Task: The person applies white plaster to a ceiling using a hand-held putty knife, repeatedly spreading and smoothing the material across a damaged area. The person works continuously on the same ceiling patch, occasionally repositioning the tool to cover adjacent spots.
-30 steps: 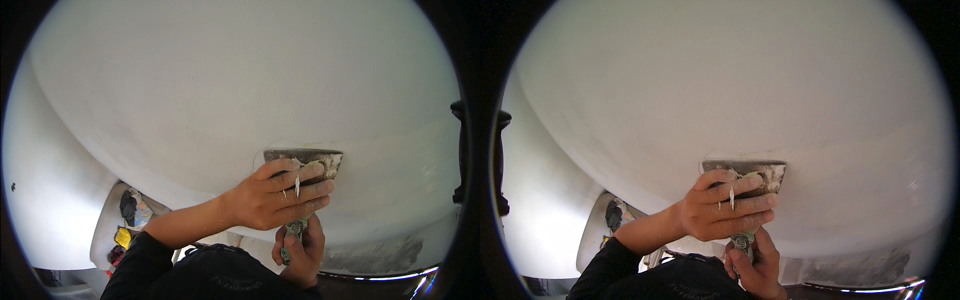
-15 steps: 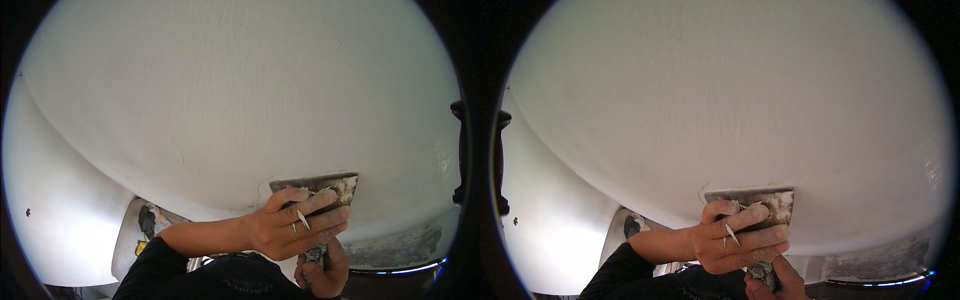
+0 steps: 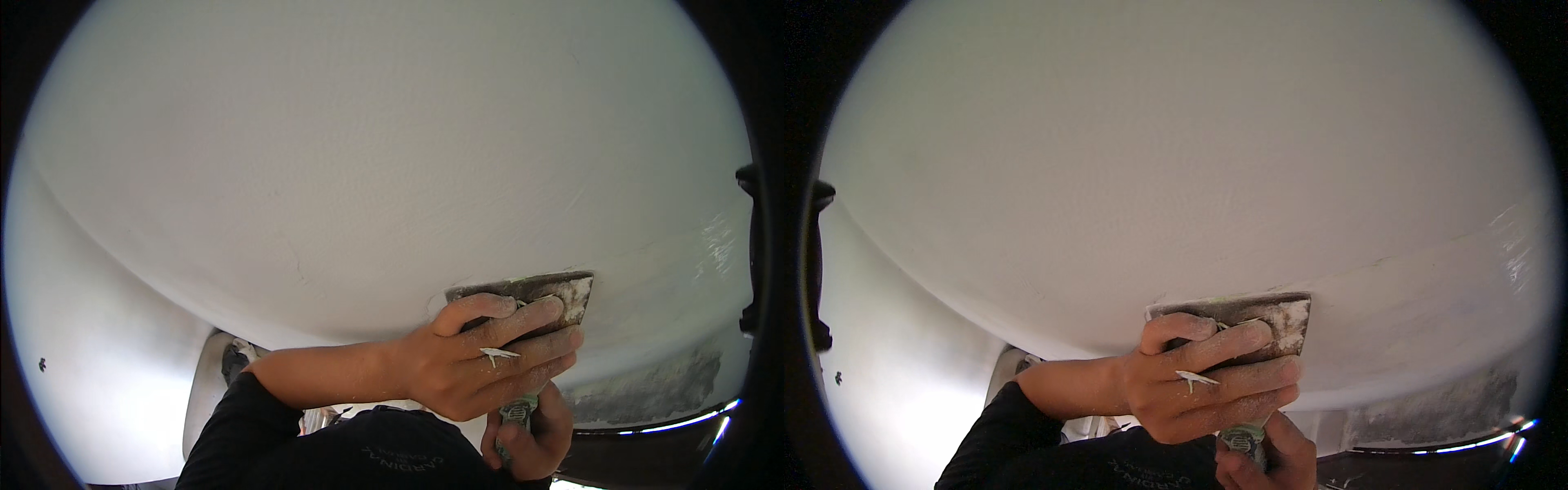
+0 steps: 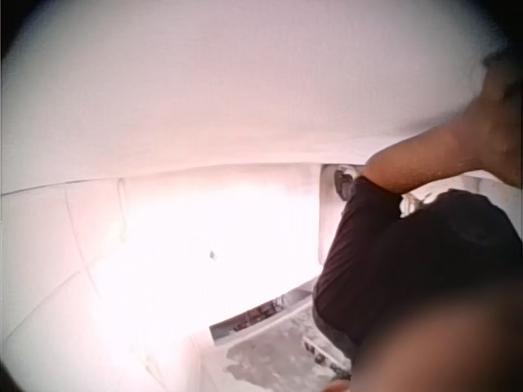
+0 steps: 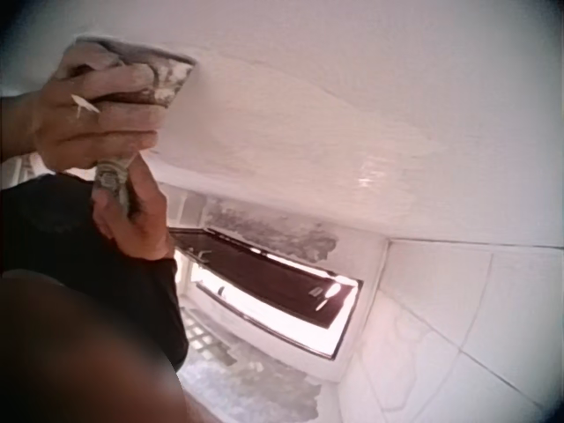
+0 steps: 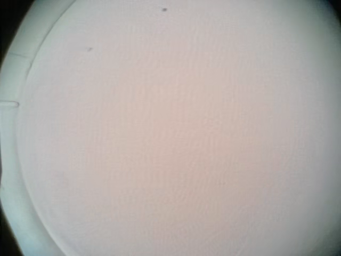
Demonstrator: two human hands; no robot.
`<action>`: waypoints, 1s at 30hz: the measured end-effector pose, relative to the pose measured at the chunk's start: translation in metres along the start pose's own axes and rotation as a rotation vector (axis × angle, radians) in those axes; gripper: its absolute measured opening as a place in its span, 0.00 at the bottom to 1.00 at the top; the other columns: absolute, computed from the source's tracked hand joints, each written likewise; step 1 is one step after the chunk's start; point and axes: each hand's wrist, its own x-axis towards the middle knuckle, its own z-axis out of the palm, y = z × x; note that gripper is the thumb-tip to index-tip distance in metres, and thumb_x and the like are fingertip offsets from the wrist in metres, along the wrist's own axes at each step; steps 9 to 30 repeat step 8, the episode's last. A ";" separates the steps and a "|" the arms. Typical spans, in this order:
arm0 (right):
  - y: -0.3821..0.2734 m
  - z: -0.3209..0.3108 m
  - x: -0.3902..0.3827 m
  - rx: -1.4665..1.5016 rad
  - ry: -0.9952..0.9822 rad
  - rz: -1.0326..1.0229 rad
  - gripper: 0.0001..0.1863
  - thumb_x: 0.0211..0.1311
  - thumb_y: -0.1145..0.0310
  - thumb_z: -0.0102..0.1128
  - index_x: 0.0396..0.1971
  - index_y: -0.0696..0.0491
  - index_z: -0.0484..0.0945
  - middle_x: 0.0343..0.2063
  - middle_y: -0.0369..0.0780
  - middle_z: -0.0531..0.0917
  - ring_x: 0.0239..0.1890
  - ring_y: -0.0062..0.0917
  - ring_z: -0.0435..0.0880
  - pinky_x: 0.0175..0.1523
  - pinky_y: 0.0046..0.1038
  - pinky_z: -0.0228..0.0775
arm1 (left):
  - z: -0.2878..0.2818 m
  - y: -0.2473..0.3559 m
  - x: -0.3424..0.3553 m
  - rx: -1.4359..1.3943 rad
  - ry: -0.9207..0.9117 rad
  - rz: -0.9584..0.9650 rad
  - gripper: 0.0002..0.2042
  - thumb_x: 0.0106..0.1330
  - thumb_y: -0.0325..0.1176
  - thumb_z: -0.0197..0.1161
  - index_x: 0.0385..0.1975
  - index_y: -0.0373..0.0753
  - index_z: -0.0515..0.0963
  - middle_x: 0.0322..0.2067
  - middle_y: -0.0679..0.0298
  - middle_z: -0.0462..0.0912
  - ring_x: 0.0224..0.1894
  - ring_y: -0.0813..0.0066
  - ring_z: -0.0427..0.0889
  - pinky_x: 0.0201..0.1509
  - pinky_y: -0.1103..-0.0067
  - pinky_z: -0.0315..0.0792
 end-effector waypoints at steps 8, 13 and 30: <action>0.001 0.012 0.010 0.020 0.245 -0.041 0.37 0.59 0.54 0.69 0.54 0.71 0.67 0.22 0.49 0.77 0.06 0.20 0.68 0.08 0.18 0.55 | 0.004 -0.003 0.000 0.032 0.015 0.095 0.11 0.67 0.34 0.60 0.45 0.43 0.86 0.54 0.69 0.84 0.62 0.67 0.76 0.65 0.69 0.58; 0.001 0.012 0.010 0.020 0.245 -0.041 0.37 0.59 0.54 0.69 0.54 0.71 0.67 0.22 0.49 0.77 0.06 0.20 0.68 0.08 0.18 0.55 | 0.004 -0.003 0.000 0.032 0.015 0.095 0.11 0.67 0.34 0.60 0.45 0.43 0.86 0.54 0.69 0.84 0.62 0.67 0.76 0.65 0.69 0.58; 0.001 0.012 0.010 0.020 0.245 -0.041 0.37 0.59 0.54 0.69 0.54 0.71 0.67 0.22 0.49 0.77 0.06 0.20 0.68 0.08 0.18 0.55 | 0.004 -0.003 0.000 0.032 0.015 0.095 0.11 0.67 0.34 0.60 0.45 0.43 0.86 0.54 0.69 0.84 0.62 0.67 0.76 0.65 0.69 0.58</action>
